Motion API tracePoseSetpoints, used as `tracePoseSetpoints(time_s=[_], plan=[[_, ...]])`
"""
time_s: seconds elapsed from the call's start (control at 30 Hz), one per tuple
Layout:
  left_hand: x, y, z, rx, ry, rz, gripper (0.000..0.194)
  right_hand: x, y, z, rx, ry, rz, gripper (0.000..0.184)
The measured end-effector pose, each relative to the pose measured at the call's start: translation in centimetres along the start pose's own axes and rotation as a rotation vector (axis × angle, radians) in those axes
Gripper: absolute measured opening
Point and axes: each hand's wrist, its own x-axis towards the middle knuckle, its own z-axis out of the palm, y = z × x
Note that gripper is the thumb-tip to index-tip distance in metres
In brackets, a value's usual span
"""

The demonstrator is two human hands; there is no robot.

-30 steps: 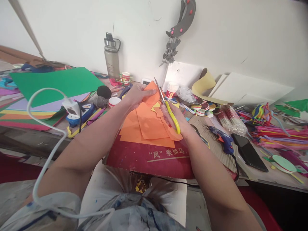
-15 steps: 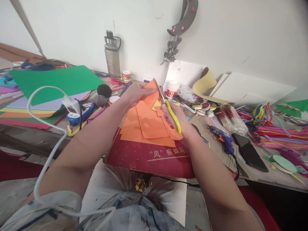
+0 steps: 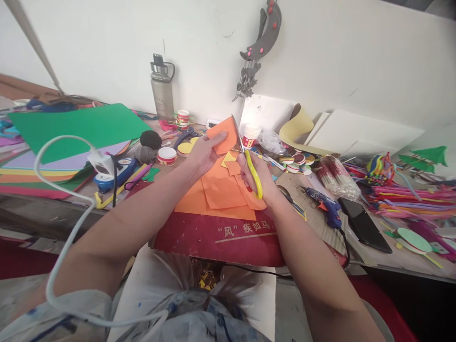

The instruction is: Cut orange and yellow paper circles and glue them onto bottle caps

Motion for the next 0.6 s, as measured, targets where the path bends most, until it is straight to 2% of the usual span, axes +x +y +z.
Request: tracePoseSetpoints(time_s=[0.13,0.23,0.6], plan=[[0.48,0.16,-0.40,0.055,0.038,0.059,0.041,-0.15,-0.10,0.21,0.027,-0.047,0.006,0.069],[0.72,0.21,-0.55,0.059,0.025,0.109,0.042,-0.02,0.03,0.24,0.030,-0.065,0.010,0.070],[0.10,0.27,0.00,0.068,-0.042,0.091,0.037,0.02,0.28,0.02,0.029,-0.095,-0.011,0.067]])
